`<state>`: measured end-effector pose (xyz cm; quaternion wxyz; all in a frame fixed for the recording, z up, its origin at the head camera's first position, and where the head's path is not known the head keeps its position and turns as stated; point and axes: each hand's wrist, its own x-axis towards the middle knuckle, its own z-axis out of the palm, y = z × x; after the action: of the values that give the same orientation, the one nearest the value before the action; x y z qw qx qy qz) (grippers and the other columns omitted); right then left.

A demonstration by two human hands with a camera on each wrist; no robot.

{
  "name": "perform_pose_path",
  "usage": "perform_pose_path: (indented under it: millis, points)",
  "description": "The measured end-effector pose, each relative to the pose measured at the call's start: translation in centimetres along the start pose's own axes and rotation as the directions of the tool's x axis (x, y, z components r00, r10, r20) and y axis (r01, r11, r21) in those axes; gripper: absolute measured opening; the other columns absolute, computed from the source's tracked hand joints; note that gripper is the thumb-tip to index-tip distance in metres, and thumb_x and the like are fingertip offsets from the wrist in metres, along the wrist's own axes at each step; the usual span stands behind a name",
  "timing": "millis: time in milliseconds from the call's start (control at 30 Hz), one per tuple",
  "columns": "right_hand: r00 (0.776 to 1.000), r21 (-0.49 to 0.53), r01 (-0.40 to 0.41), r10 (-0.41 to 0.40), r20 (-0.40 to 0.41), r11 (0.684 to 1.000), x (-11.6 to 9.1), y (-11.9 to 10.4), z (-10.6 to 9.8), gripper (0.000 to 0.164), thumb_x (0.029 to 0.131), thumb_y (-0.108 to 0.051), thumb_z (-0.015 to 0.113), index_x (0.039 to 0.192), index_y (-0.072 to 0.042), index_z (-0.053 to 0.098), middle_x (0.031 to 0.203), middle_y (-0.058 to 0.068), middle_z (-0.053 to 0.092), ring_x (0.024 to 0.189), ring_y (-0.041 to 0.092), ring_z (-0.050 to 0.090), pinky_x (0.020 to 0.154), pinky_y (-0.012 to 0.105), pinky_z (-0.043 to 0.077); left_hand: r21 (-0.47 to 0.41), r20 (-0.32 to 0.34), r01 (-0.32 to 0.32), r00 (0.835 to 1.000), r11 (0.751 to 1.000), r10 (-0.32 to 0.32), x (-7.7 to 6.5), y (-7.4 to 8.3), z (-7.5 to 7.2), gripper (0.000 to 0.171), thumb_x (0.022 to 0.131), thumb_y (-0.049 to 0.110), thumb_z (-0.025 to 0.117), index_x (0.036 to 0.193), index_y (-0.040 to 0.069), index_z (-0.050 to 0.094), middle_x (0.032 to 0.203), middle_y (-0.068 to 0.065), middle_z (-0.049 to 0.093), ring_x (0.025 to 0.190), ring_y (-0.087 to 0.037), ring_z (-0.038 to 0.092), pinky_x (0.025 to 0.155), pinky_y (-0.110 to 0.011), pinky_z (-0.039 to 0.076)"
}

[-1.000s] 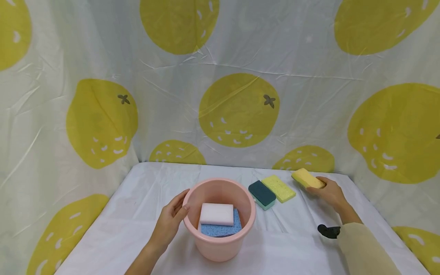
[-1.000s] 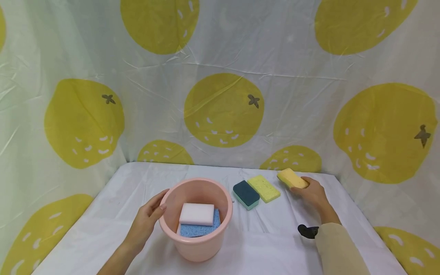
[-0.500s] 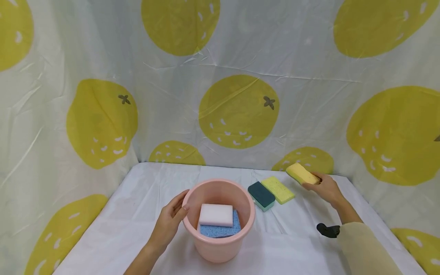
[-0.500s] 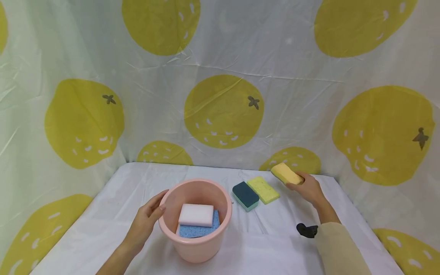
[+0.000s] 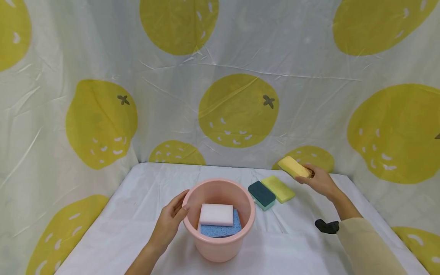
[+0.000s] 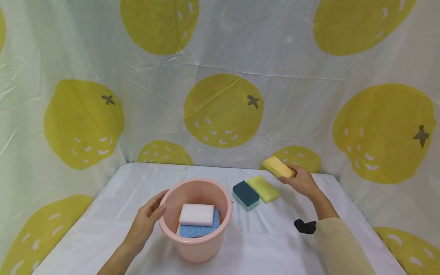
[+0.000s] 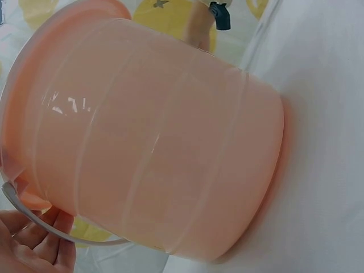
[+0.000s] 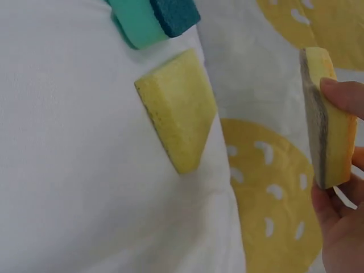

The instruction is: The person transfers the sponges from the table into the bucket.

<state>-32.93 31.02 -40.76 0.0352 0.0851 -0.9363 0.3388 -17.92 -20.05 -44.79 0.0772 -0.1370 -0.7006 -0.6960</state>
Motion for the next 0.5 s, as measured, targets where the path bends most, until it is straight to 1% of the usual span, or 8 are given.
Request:
perform_pose_path:
  millis: [100, 200, 367, 500]
  points:
    - [1.000, 0.013, 0.018, -0.018, 0.016, 1.000, 0.2, -0.8, 0.1, 0.092, 0.095, -0.046, 0.075, 0.154, 0.012, 0.033, 0.136, 0.032, 0.053, 0.110, 0.039, 0.056, 0.085, 0.043, 0.052, 0.002, -0.004, 0.005, 1.000, 1.000, -0.005, 0.0, 0.0, 0.0, 0.050, 0.106, 0.016, 0.059, 0.154, 0.005, 0.047, 0.154, -0.016, 0.049, 0.140, -0.030, 0.047, 0.102, -0.024, 0.047]
    - [0.999, 0.017, 0.045, -0.046, 0.026, 0.999, 0.3, -1.8, 0.1, 0.091, 0.095, -0.044, 0.075, 0.154, 0.012, 0.034, 0.138, 0.031, 0.052, 0.113, 0.041, 0.056, 0.089, 0.047, 0.053, 0.000, -0.010, 0.011, 1.000, 1.000, -0.011, 0.0, 0.1, 0.1, 0.050, 0.106, 0.016, 0.059, 0.153, 0.005, 0.048, 0.154, -0.015, 0.049, 0.140, -0.030, 0.047, 0.102, -0.023, 0.047]
    - [0.995, -0.015, 0.100, -0.100, 0.030, 0.995, 0.4, -3.0, 0.1, 0.088, 0.095, -0.043, 0.076, 0.152, 0.012, 0.038, 0.140, 0.030, 0.051, 0.118, 0.044, 0.054, 0.093, 0.054, 0.053, 0.001, -0.011, 0.017, 1.000, 1.000, -0.017, 0.0, 0.2, 0.1, 0.050, 0.106, 0.016, 0.059, 0.154, 0.005, 0.047, 0.153, -0.015, 0.049, 0.140, -0.030, 0.047, 0.102, -0.024, 0.047]
    - [0.990, -0.022, 0.142, -0.141, 0.029, 0.990, 0.4, -4.0, 0.2, 0.083, 0.094, -0.041, 0.077, 0.150, 0.010, 0.042, 0.140, 0.029, 0.053, 0.119, 0.043, 0.054, 0.096, 0.055, 0.051, 0.000, -0.012, 0.026, 1.000, 1.000, -0.026, 0.0, 0.2, 0.1, 0.051, 0.106, 0.018, 0.059, 0.154, 0.004, 0.047, 0.153, -0.015, 0.049, 0.140, -0.031, 0.047, 0.102, -0.024, 0.046]
